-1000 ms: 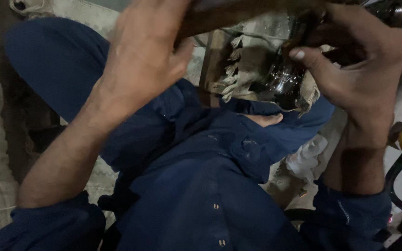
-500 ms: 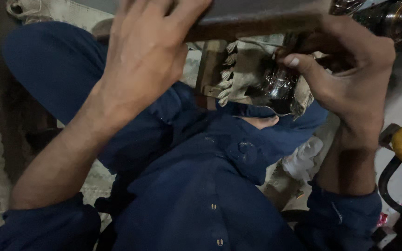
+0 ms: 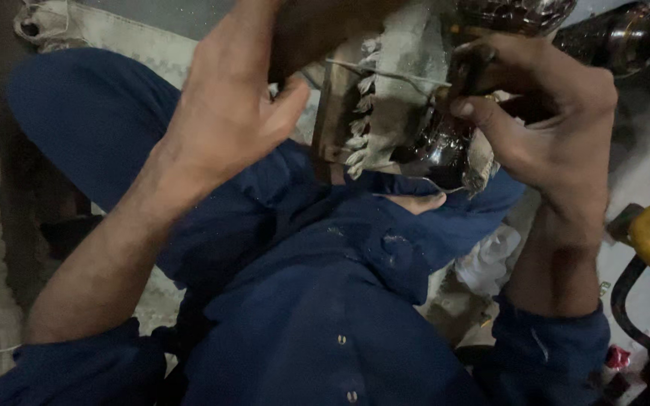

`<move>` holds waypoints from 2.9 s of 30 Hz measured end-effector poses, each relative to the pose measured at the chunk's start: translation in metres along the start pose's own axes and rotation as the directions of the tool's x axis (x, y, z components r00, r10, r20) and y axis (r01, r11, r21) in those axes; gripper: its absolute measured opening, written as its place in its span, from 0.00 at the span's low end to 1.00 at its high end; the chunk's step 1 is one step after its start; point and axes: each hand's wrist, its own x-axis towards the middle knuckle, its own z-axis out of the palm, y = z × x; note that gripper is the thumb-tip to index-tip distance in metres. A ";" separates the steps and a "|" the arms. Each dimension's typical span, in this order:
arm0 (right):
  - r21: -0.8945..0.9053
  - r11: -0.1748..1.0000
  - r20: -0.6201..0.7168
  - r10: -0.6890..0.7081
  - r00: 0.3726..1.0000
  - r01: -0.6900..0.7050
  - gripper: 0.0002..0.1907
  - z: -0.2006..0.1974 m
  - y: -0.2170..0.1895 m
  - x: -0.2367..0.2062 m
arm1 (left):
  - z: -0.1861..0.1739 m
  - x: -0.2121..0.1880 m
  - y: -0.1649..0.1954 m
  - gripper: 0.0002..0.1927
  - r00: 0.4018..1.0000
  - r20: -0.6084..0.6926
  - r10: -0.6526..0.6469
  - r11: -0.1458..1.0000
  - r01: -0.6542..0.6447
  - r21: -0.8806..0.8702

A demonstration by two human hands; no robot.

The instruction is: The person sits cross-legged on the floor with an engraved brass vase held in a cloth-lined wooden cradle on their lap. They loop a string around the vase's middle, pull a wooden block back and forth like a bow to spin the vase, and press a handheld stick tool against the rotating brass band to polish it, repositioning the string as needed.

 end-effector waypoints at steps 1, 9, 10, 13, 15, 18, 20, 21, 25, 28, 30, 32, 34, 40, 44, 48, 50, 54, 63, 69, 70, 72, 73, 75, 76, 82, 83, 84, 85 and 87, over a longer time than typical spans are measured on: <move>0.020 1.000 0.003 0.008 1.000 -0.008 0.20 0.000 0.000 0.000 | 0.000 0.000 0.001 0.35 0.995 -0.024 0.093 0.978 -0.087 0.191; 0.083 0.997 0.019 0.011 1.000 -0.012 0.18 0.002 0.006 -0.003 | 0.002 0.002 0.004 0.35 0.965 -0.004 0.262 0.777 -0.208 0.595; 0.076 0.997 0.019 -0.008 1.000 0.007 0.19 0.001 0.008 -0.003 | 0.002 0.001 0.005 0.35 0.981 -0.033 0.190 0.903 -0.161 0.399; 0.031 0.999 0.025 -0.043 0.999 0.042 0.20 0.000 0.011 0.000 | 0.003 0.001 0.005 0.34 0.996 -0.018 0.086 0.985 -0.082 0.154; 0.019 1.000 0.038 0.005 0.999 -0.006 0.21 0.000 0.012 0.001 | 0.004 0.000 0.006 0.37 0.981 0.010 0.193 0.816 -0.166 0.554; 0.082 0.996 0.034 -0.026 0.999 0.023 0.20 0.000 0.014 0.000 | 0.004 -0.002 0.007 0.35 0.994 -0.052 0.092 0.992 -0.088 0.088; 0.106 0.993 0.045 -0.053 0.998 0.048 0.20 0.000 0.014 -0.002 | 0.006 -0.002 0.007 0.36 0.992 -0.016 0.123 0.903 -0.106 0.417; 0.085 0.994 0.046 -0.070 0.997 0.066 0.21 0.000 0.015 -0.001 | 0.007 -0.002 0.007 0.37 0.989 0.001 0.147 0.812 -0.121 0.571; 0.043 0.996 0.043 -0.084 0.996 0.083 0.19 -0.002 0.014 0.002 | 0.006 -0.003 0.006 0.34 0.998 0.007 -0.067 0.986 0.066 0.151; 0.058 0.988 0.055 -0.146 0.988 0.143 0.19 -0.003 0.011 0.007 | 0.002 -0.008 0.005 0.37 0.990 0.021 0.141 0.880 -0.135 0.456; 0.115 0.991 0.042 -0.069 0.997 0.064 0.18 -0.005 0.007 0.009 | 0.000 -0.012 0.004 0.35 0.984 -0.015 0.179 0.909 -0.159 0.386; 0.110 0.994 0.068 -0.016 0.998 0.008 0.18 -0.005 0.002 0.004 | 0.000 -0.018 0.005 0.34 0.995 -0.033 0.097 0.962 -0.085 0.259; 0.007 0.999 0.068 -0.035 0.997 0.035 0.21 -0.006 0.002 0.005 | 0.002 -0.020 0.004 0.34 0.997 -0.037 -0.067 0.992 0.070 0.101; 0.083 0.986 0.118 -0.152 0.981 0.143 0.16 -0.007 0.003 0.007 | 0.015 -0.031 0.006 0.36 0.994 -0.063 -0.087 0.994 0.082 -0.075; 0.013 0.987 0.160 -0.162 0.974 0.161 0.17 -0.011 -0.002 0.013 | 0.010 -0.032 0.004 0.40 0.994 -0.055 -0.096 0.969 0.106 0.223; 0.002 0.990 0.239 -0.136 0.961 0.140 0.16 -0.014 -0.003 0.022 | 0.006 -0.034 0.004 0.41 0.999 -0.010 0.051 0.820 -0.036 0.571; -0.032 0.989 0.262 -0.130 0.956 0.143 0.17 -0.015 0.000 0.026 | 0.012 -0.038 0.007 0.35 0.979 -0.155 -0.129 0.991 0.130 -0.002; 0.012 0.975 0.255 -0.216 0.943 0.220 0.20 -0.015 0.009 0.023 | 0.018 -0.049 0.009 0.42 0.992 -0.090 -0.090 0.937 0.115 0.330; 0.392 0.884 0.012 -0.282 0.959 0.255 0.16 -0.009 0.059 -0.011 | 0.010 -0.051 0.027 0.38 0.973 0.038 -0.226 0.972 0.228 -0.052; 0.300 0.909 0.028 -0.313 0.949 0.290 0.19 -0.015 0.061 -0.012 | 0.021 -0.039 0.055 0.38 0.966 0.059 -0.251 0.966 0.245 0.087; 0.303 0.906 0.025 -0.319 0.948 0.296 0.19 -0.016 0.059 -0.009 | 0.021 -0.038 0.058 0.38 0.969 0.045 -0.244 0.966 0.239 0.103; 0.327 0.891 0.020 -0.340 0.940 0.315 0.20 -0.016 0.057 -0.002 | 0.022 -0.036 0.062 0.38 0.982 0.010 -0.190 0.971 0.187 0.151; 0.347 0.885 0.012 -0.334 0.942 0.310 0.21 -0.016 0.055 0.000 | 0.022 -0.036 0.064 0.37 0.990 -0.011 -0.141 0.972 0.141 0.186; 0.386 0.878 -0.009 -0.302 0.953 0.282 0.22 -0.015 0.054 0.001 | 0.020 -0.034 0.065 0.37 0.999 -0.040 -0.004 0.962 0.015 0.271; 0.380 0.886 -0.014 -0.280 0.960 0.264 0.22 -0.014 0.053 0.001 | 0.020 -0.034 0.065 0.38 0.998 -0.049 0.035 0.953 -0.019 0.302; 0.390 0.877 -0.037 -0.291 0.956 0.282 0.19 -0.013 0.052 -0.005 | 0.018 -0.023 0.065 0.40 0.995 -0.086 -0.050 0.986 0.063 0.156; 0.408 0.868 -0.039 -0.292 0.956 0.282 0.19 -0.013 0.051 -0.005 | 0.018 -0.020 0.065 0.40 0.996 -0.078 -0.039 0.977 0.055 0.205; 0.411 0.875 -0.034 -0.265 0.964 0.255 0.19 -0.013 0.050 -0.005 | 0.018 -0.018 0.066 0.40 0.998 -0.059 -0.024 0.951 0.041 0.306; 0.405 0.883 -0.033 -0.245 0.969 0.237 0.19 -0.013 0.050 -0.005 | 0.017 -0.015 0.067 0.41 0.999 -0.041 -0.009 0.915 0.024 0.403; 0.384 0.898 -0.035 -0.217 0.976 0.213 0.19 -0.014 0.048 -0.005 | 0.015 -0.010 0.071 0.44 1.000 0.014 0.021 0.741 -0.025 0.671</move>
